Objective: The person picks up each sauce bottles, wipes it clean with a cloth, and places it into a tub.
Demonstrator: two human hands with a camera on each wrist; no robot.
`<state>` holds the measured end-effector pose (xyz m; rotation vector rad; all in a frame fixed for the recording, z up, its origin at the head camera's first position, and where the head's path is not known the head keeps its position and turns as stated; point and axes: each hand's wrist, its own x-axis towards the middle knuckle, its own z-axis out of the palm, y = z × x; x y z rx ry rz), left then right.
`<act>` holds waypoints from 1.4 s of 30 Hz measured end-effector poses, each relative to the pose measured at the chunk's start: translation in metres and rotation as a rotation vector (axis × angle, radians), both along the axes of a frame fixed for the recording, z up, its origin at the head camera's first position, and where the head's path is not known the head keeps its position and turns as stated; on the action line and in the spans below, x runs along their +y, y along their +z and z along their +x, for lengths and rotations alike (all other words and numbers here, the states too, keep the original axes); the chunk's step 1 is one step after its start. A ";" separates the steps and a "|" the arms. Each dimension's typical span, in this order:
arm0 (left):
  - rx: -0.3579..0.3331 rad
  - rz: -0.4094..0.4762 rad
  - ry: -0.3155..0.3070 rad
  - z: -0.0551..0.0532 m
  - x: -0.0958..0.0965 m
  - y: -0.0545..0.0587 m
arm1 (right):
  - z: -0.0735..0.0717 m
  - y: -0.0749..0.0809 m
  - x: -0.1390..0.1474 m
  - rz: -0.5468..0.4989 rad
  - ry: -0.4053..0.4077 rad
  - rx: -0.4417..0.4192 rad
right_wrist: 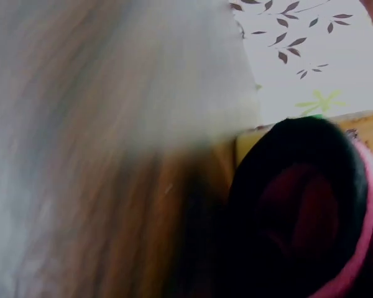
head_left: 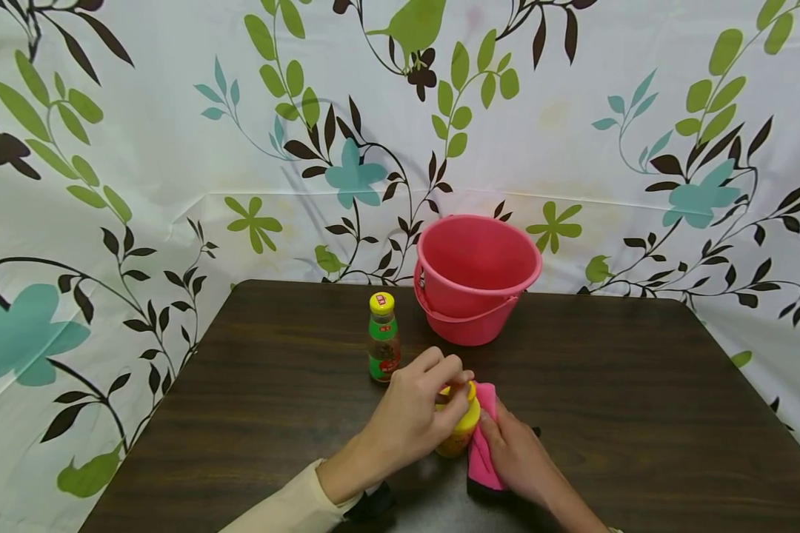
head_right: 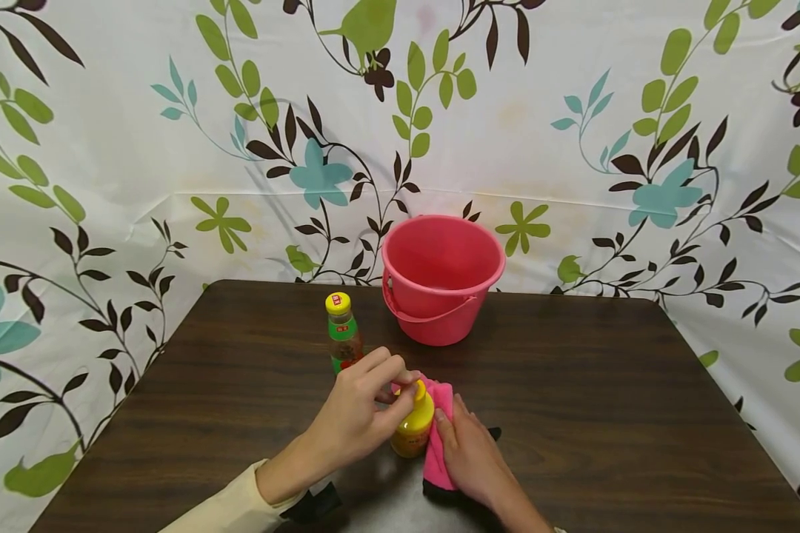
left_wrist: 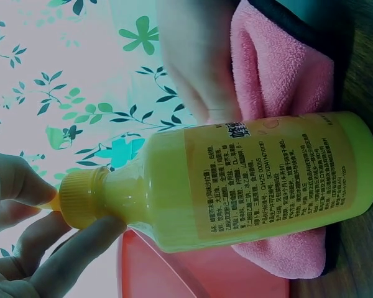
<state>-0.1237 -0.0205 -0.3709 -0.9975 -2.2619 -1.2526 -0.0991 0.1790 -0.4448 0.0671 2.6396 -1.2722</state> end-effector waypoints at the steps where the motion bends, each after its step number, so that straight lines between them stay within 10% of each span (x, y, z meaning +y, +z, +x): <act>1: -0.001 -0.003 -0.001 0.000 0.000 0.000 | 0.000 0.002 -0.001 -0.034 -0.018 -0.011; 12: 0.011 -0.012 -0.017 -0.001 0.001 0.002 | 0.009 0.034 -0.009 -0.383 -0.147 -0.016; 42: 0.031 0.014 0.009 0.000 0.001 -0.002 | 0.016 0.087 0.010 -0.490 -0.277 0.182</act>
